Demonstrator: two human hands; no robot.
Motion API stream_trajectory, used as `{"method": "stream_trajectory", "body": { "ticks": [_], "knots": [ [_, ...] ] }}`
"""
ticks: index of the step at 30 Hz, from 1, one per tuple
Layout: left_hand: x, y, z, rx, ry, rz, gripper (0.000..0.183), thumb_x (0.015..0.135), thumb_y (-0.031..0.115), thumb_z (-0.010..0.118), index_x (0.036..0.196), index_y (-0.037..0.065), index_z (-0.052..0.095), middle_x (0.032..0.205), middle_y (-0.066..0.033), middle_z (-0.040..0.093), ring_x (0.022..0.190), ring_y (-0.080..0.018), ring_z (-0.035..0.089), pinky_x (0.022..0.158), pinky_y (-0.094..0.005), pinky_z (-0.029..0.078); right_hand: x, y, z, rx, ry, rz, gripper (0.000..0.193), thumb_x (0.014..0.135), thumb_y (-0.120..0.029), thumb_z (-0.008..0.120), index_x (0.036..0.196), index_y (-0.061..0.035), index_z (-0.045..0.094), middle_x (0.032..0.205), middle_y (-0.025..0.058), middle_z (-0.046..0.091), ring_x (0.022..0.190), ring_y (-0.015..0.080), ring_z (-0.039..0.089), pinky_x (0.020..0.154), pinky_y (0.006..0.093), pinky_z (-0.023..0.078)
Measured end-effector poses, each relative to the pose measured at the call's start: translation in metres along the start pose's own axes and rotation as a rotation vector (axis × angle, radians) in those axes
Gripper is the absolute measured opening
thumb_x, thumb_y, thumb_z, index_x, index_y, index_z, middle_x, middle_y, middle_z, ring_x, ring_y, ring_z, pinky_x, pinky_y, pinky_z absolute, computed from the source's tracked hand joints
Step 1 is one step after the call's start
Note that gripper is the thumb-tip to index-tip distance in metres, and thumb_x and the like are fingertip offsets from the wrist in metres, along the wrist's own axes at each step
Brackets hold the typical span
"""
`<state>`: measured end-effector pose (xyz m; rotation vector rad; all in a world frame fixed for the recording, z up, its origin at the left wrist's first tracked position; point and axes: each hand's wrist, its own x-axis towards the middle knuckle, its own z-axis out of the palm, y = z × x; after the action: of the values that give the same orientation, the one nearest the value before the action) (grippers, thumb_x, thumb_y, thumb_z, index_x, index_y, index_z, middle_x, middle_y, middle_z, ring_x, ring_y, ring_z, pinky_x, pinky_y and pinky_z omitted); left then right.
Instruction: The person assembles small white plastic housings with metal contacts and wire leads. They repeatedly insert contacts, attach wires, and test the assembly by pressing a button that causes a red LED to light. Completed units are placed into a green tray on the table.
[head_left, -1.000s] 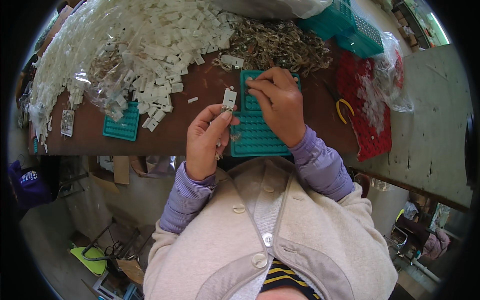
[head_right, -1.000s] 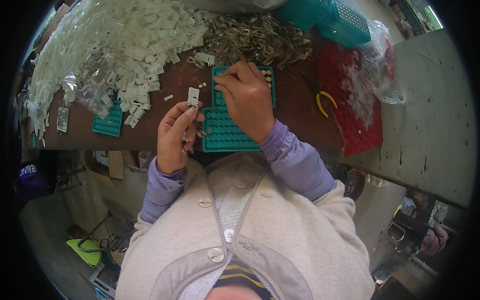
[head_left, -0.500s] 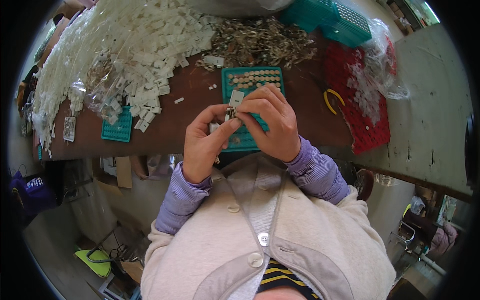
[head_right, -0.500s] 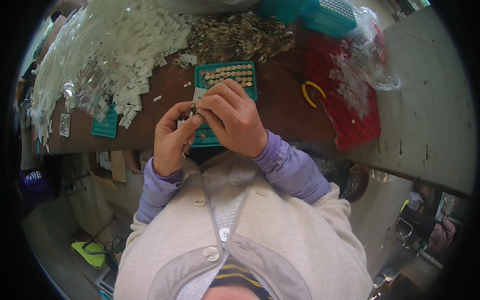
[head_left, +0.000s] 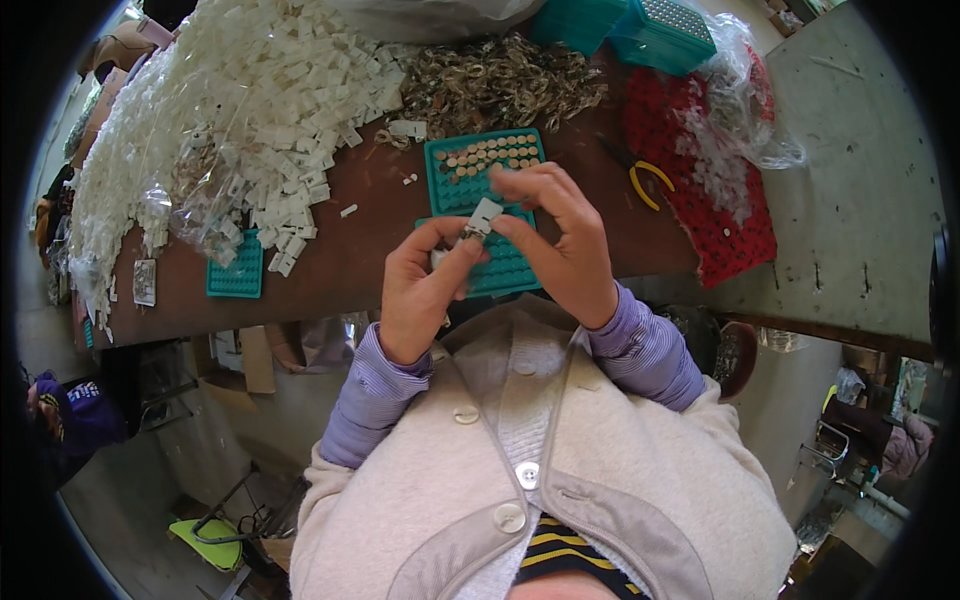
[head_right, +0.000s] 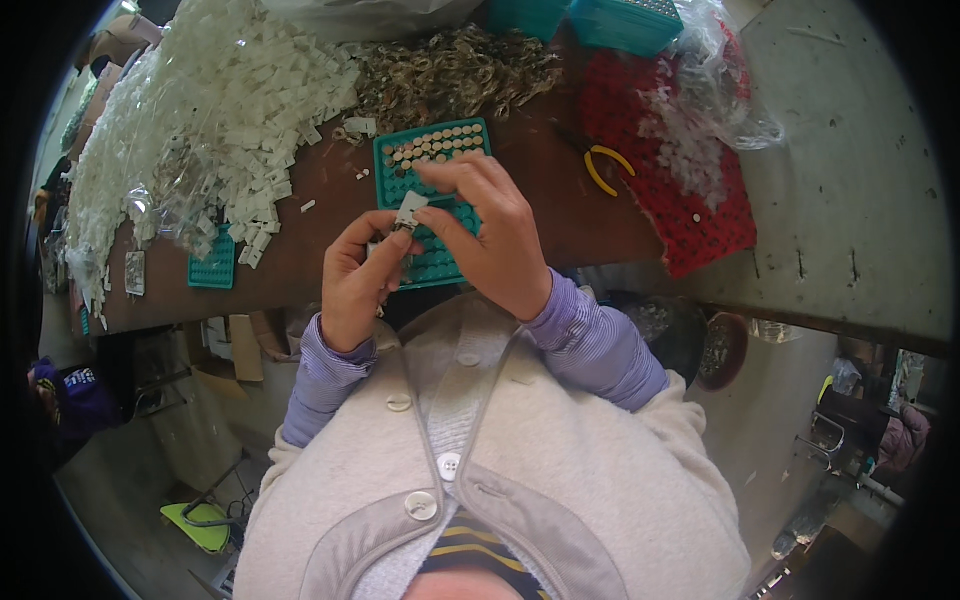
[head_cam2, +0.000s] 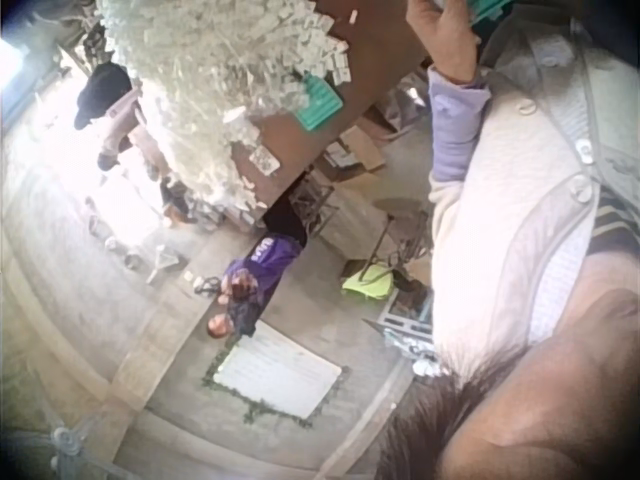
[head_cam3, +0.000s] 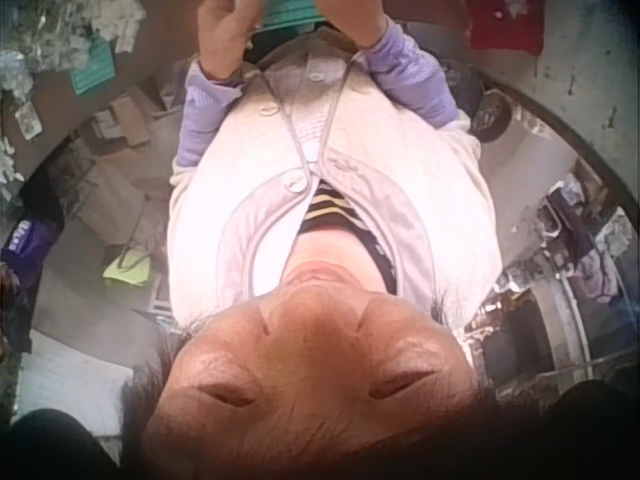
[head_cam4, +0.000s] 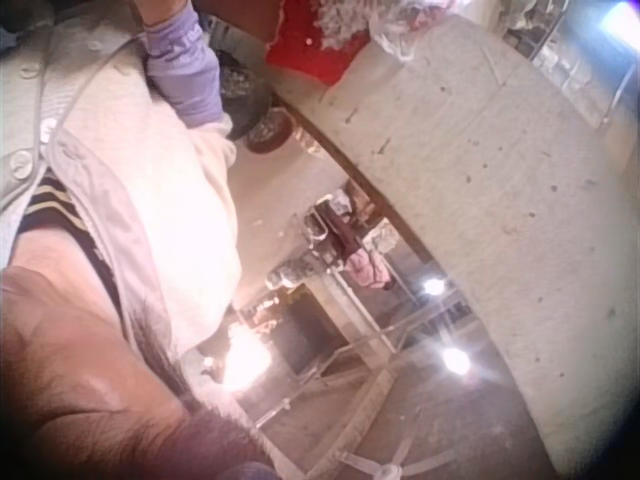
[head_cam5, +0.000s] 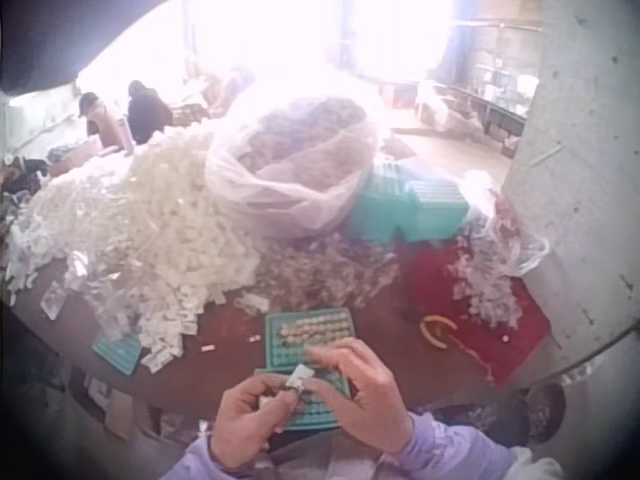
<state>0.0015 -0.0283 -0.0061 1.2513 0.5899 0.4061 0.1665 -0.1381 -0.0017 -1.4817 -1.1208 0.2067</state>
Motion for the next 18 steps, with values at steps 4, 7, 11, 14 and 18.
{"method": "stream_trajectory", "body": {
  "ticks": [4, 7, 11, 14, 18],
  "knots": [
    [-0.003, 0.006, -0.002, -0.110, -0.094, -0.109, 0.027, 0.107, 0.019, 0.072, 0.128, 0.001, 0.072, 0.098, -0.0026, 0.078, 0.065, -0.0006, 0.054, 0.056, -0.0185, 0.042, 0.003, -0.001, -0.005, -0.199, -0.061, -0.159, 0.019, 0.085, 0.002, 0.077, 0.101, -0.0031, 0.069, 0.094, 0.0122, 0.068, 0.091, 0.0353, 0.067, 0.080, 0.0442, 0.054],
    [-0.003, 0.007, 0.000, -0.149, -0.129, -0.112, 0.028, 0.107, 0.019, 0.073, 0.129, 0.002, 0.072, 0.097, -0.0019, 0.077, 0.062, -0.0004, 0.053, 0.051, -0.0178, 0.039, 0.000, -0.003, -0.011, -0.305, -0.040, -0.253, 0.020, 0.082, 0.005, 0.079, 0.095, -0.0028, 0.067, 0.092, 0.0128, 0.068, 0.089, 0.0346, 0.067, 0.078, 0.0441, 0.053],
    [0.001, 0.000, 0.014, 0.080, -0.059, 0.062, 0.028, 0.106, 0.019, 0.073, 0.130, 0.004, 0.072, 0.093, -0.0003, 0.075, 0.057, -0.0004, 0.051, 0.045, -0.0175, 0.034, -0.005, -0.004, -0.016, -0.265, 0.039, -0.221, 0.024, 0.079, 0.008, 0.082, 0.097, -0.0016, 0.069, 0.092, 0.0120, 0.070, 0.088, 0.0308, 0.068, 0.077, 0.0406, 0.055],
    [0.006, -0.003, 0.026, -0.076, 0.022, 0.003, 0.021, 0.107, 0.019, 0.072, 0.122, 0.005, 0.072, 0.087, 0.0015, 0.071, 0.055, -0.0003, 0.051, 0.044, -0.0178, 0.032, -0.010, 0.001, -0.022, -0.129, 0.069, -0.284, 0.026, 0.077, 0.004, 0.083, 0.097, -0.0030, 0.068, 0.093, 0.0122, 0.070, 0.088, 0.0330, 0.068, 0.075, 0.0434, 0.055],
    [0.022, -0.007, 0.046, -0.084, -0.106, -0.110, 0.015, 0.107, 0.023, 0.073, 0.108, 0.009, 0.069, 0.079, 0.0029, 0.066, 0.054, -0.0013, 0.051, 0.041, -0.0187, 0.030, -0.021, 0.014, -0.041, -0.132, 0.129, -0.303, 0.026, 0.076, 0.003, 0.083, 0.093, -0.0035, 0.064, 0.089, 0.0109, 0.065, 0.085, 0.0329, 0.065, 0.073, 0.0432, 0.054]
  ]
}}
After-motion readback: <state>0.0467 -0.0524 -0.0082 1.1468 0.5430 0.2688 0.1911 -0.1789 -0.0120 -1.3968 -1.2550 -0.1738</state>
